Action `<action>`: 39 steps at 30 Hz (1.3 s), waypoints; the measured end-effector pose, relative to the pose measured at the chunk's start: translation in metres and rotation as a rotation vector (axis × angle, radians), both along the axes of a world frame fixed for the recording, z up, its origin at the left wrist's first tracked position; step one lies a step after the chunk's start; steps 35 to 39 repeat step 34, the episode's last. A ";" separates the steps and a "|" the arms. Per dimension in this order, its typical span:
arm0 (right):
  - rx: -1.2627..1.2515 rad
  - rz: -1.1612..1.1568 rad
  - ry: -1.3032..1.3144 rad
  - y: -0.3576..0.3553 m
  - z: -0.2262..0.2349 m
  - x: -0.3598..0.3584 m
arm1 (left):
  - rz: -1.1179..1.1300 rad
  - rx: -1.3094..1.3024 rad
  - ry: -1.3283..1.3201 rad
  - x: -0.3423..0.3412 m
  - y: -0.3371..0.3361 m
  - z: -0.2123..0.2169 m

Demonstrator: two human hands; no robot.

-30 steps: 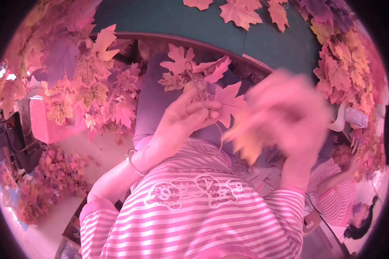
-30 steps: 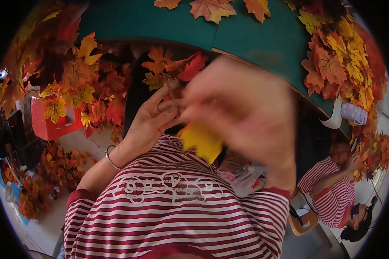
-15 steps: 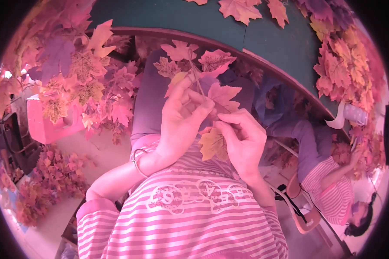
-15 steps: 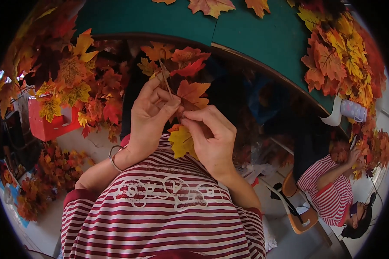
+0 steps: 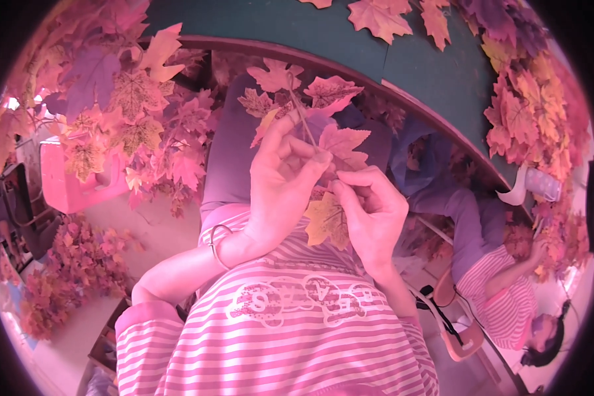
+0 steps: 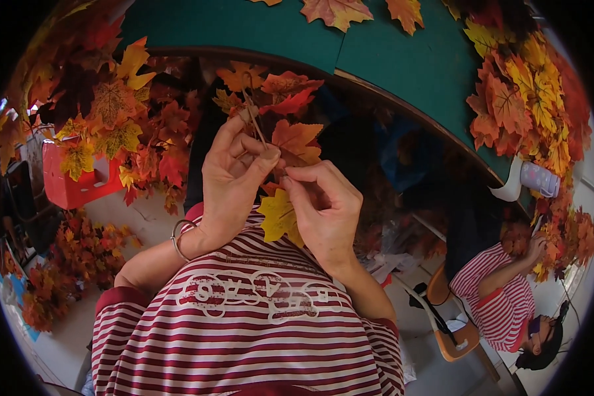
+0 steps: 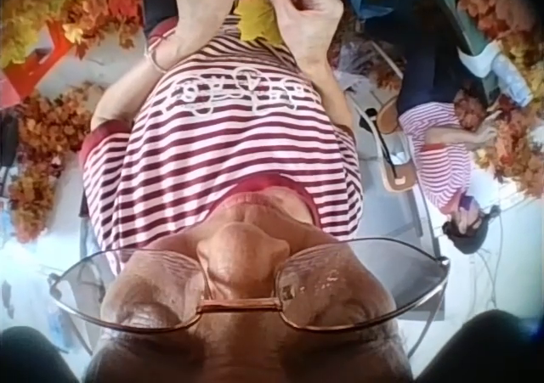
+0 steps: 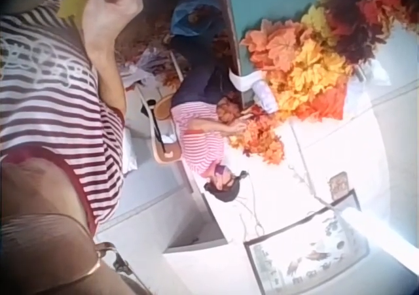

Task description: The person assembles artificial maple leaves by hand, attaching them to a central wire branch or garland.

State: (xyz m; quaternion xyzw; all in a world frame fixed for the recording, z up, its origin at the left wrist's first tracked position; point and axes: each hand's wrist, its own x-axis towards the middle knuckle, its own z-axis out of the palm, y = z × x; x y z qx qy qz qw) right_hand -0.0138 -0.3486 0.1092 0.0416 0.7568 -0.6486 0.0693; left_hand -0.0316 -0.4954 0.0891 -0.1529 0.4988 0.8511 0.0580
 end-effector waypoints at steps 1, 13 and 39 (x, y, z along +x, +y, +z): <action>-0.011 -0.003 -0.005 0.000 -0.001 0.000 | 0.001 0.001 0.000 0.000 0.000 0.000; -0.223 -0.050 -0.039 -0.001 -0.001 -0.006 | 0.031 -0.081 0.051 -0.003 0.003 0.003; -0.086 -0.026 -0.021 -0.031 -0.016 -0.026 | -0.139 -0.591 0.114 -0.006 -0.034 -0.041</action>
